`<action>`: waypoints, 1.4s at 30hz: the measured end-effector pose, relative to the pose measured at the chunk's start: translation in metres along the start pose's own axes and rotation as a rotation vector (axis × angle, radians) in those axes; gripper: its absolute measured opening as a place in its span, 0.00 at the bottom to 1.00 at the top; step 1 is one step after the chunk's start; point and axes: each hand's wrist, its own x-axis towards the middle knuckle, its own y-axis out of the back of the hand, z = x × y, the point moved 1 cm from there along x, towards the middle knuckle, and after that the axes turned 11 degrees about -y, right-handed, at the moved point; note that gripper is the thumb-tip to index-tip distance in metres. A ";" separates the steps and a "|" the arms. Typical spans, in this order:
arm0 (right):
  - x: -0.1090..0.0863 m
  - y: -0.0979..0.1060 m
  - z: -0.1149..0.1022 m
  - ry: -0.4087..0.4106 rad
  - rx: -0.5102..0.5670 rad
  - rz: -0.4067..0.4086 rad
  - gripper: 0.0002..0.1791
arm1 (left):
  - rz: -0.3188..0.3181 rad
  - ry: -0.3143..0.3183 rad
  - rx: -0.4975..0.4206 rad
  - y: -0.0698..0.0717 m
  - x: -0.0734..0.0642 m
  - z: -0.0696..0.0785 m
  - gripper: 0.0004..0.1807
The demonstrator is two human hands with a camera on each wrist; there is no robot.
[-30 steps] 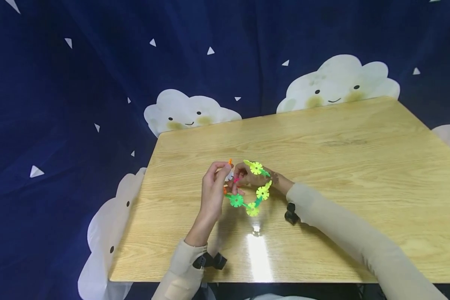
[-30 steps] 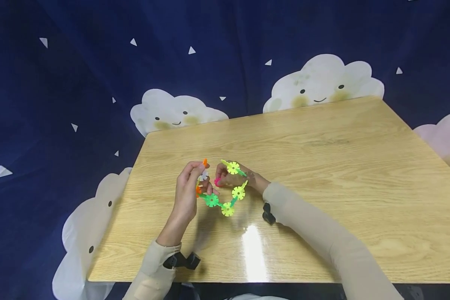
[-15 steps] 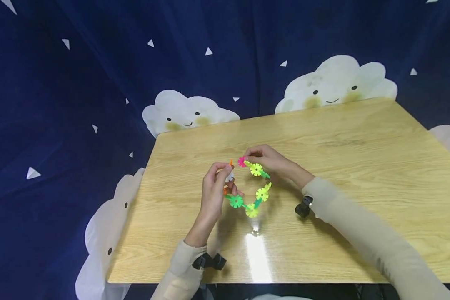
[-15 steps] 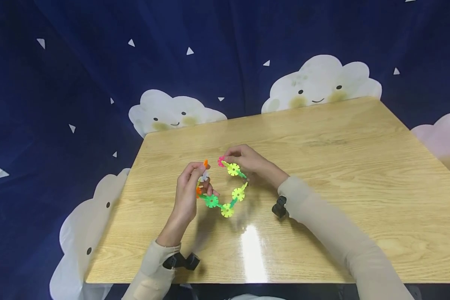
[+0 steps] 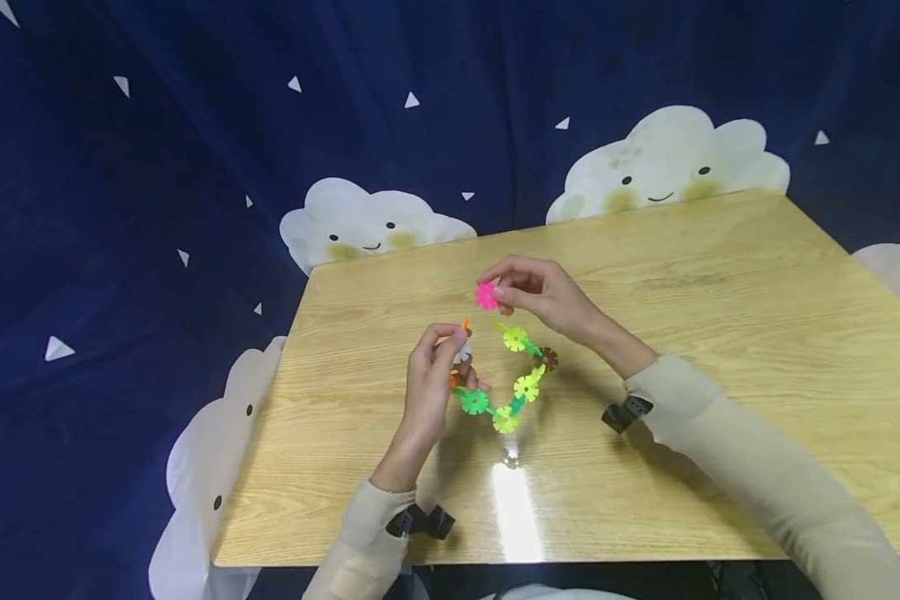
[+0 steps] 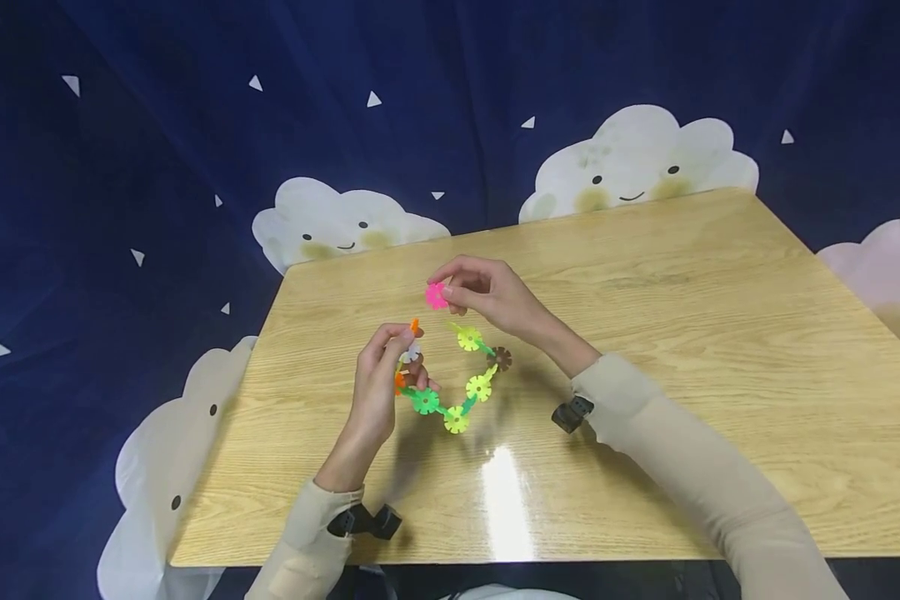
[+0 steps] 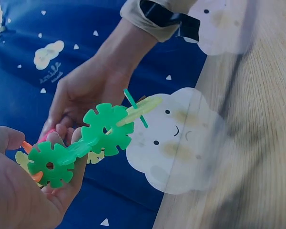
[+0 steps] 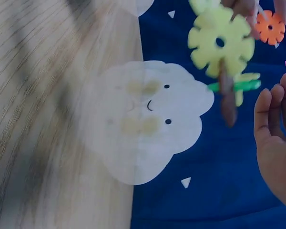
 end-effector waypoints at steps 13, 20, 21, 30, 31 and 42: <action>-0.015 -0.020 -0.022 0.025 -0.068 -0.033 0.11 | -0.013 0.003 -0.008 -0.005 -0.004 -0.004 0.16; -0.019 -0.022 -0.032 0.028 -0.086 -0.033 0.10 | -0.029 -0.011 -0.027 -0.006 -0.004 -0.004 0.19; -0.019 -0.022 -0.032 0.031 -0.082 -0.032 0.09 | -0.031 -0.014 -0.028 -0.006 -0.004 -0.004 0.19; -0.018 -0.025 -0.036 0.062 -0.069 -0.033 0.08 | -0.028 -0.045 0.003 -0.006 -0.004 -0.003 0.16; -0.017 -0.026 -0.037 0.067 -0.071 -0.034 0.08 | -0.029 -0.048 0.001 -0.006 -0.004 -0.003 0.16; -0.012 -0.025 -0.031 0.080 -0.078 -0.084 0.08 | -0.035 -0.078 -0.036 -0.006 -0.006 -0.002 0.16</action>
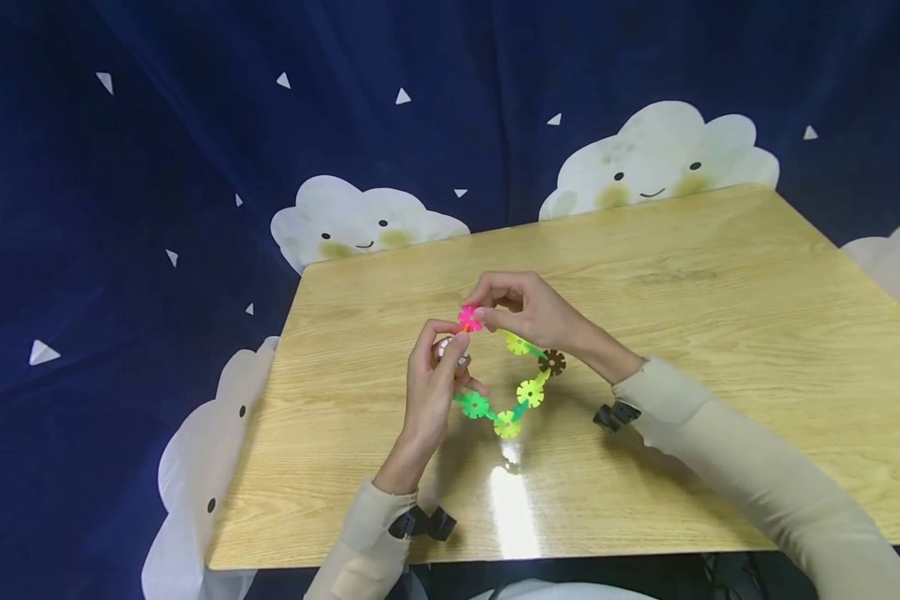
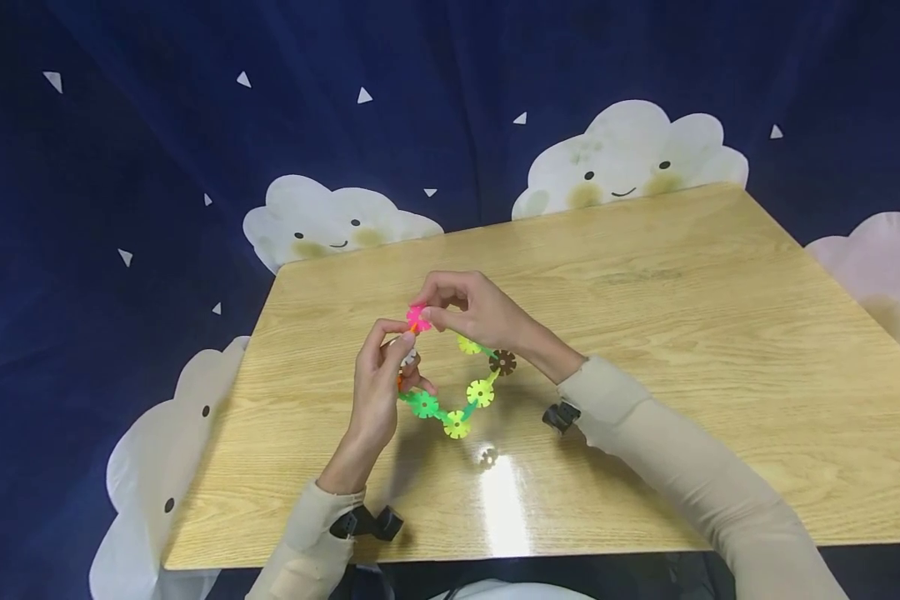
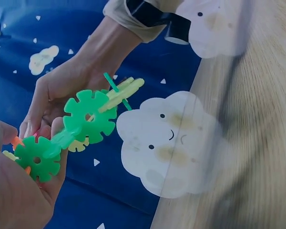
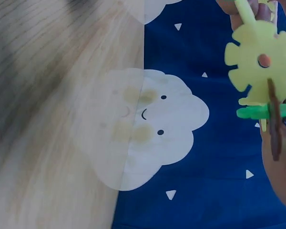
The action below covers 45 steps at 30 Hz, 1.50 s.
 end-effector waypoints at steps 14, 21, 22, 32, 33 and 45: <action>-0.002 0.013 0.014 -0.054 -0.141 -0.038 0.07 | -0.133 0.086 0.080 -0.007 0.002 0.000 0.13; -0.005 0.007 0.018 -0.059 -0.154 -0.049 0.07 | -0.093 0.119 0.081 -0.011 0.002 -0.002 0.24; -0.005 0.006 0.018 -0.062 -0.157 -0.053 0.07 | -0.084 0.121 0.076 -0.011 0.002 -0.003 0.24; -0.018 0.020 0.037 -0.180 -0.227 0.021 0.15 | -0.022 0.109 0.070 -0.007 0.000 -0.002 0.25; -0.021 0.021 0.040 -0.199 -0.245 0.006 0.15 | -0.012 0.108 0.072 -0.006 0.000 -0.001 0.24; -0.032 0.011 0.053 -0.176 -0.262 -0.054 0.08 | 0.014 0.118 0.095 -0.002 0.001 -0.003 0.22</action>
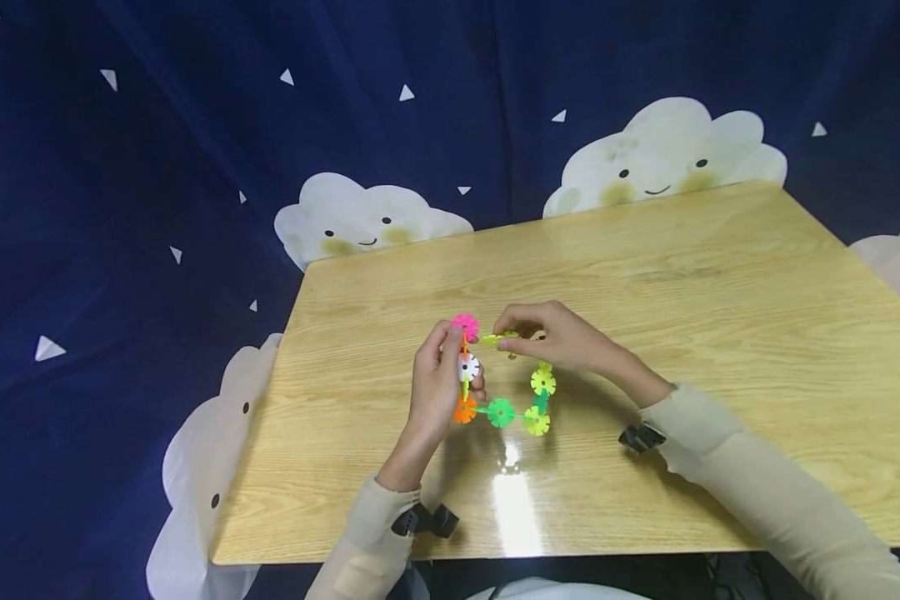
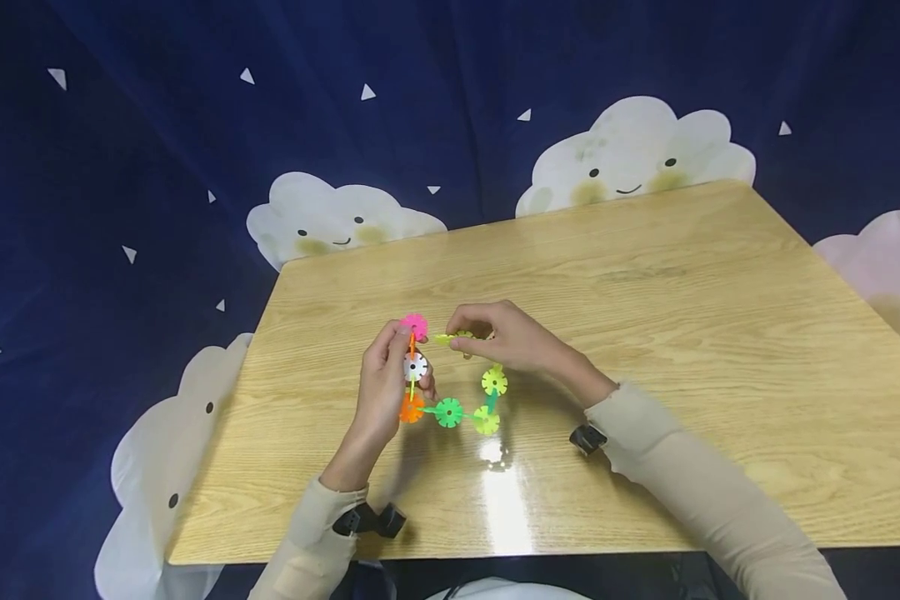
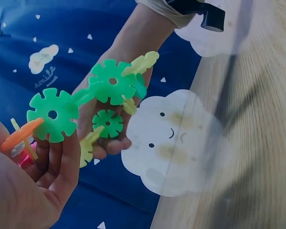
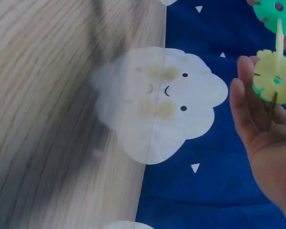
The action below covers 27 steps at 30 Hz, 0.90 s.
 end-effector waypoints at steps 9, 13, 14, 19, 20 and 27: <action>-0.005 0.001 -0.006 0.064 0.028 0.126 0.06 | 0.015 0.047 0.068 0.002 0.000 -0.001 0.21; -0.004 0.000 -0.009 0.086 0.051 0.122 0.06 | 0.004 0.052 0.088 0.002 0.000 -0.001 0.21; -0.004 0.000 -0.009 0.089 0.054 0.119 0.06 | -0.003 0.052 0.091 0.001 0.000 -0.001 0.22; -0.004 -0.001 -0.012 0.092 0.044 0.119 0.05 | -0.026 0.052 0.108 0.000 0.000 -0.001 0.22; -0.004 -0.002 -0.013 0.098 0.041 0.121 0.05 | -0.027 0.052 0.112 0.000 0.000 -0.001 0.22; -0.004 -0.005 -0.025 0.228 0.006 0.161 0.08 | 0.012 0.066 0.089 -0.003 -0.002 -0.001 0.21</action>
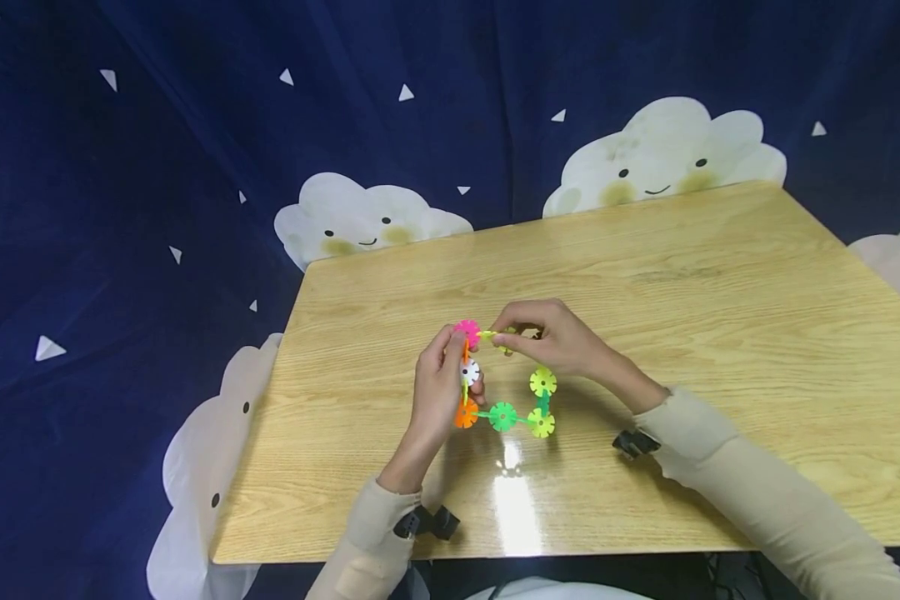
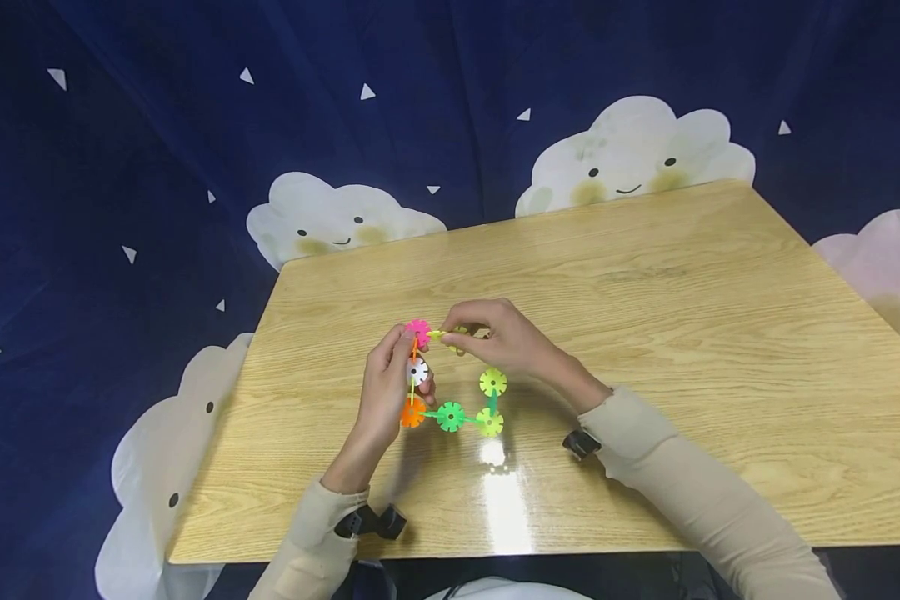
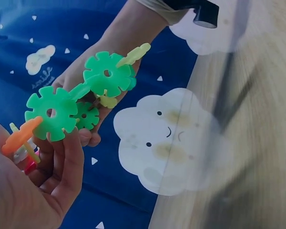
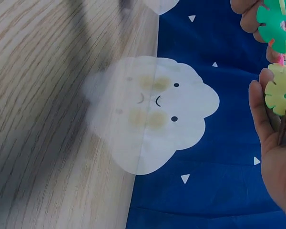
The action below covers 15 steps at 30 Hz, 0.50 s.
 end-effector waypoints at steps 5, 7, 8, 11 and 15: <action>0.001 -0.002 0.008 0.051 -0.007 0.001 0.08 | 0.025 0.008 -0.054 -0.003 -0.003 -0.003 0.18; 0.001 -0.002 0.010 0.055 0.000 -0.004 0.08 | 0.026 0.000 -0.070 -0.004 -0.003 -0.003 0.17; 0.001 -0.002 0.011 0.058 -0.001 -0.002 0.08 | 0.025 -0.003 -0.079 -0.005 -0.003 -0.003 0.18; 0.000 -0.001 0.009 0.067 -0.013 0.007 0.08 | 0.019 -0.008 -0.097 -0.007 -0.003 -0.002 0.19; -0.001 -0.001 0.008 0.098 -0.028 0.011 0.09 | 0.014 -0.010 -0.101 -0.011 -0.004 -0.001 0.19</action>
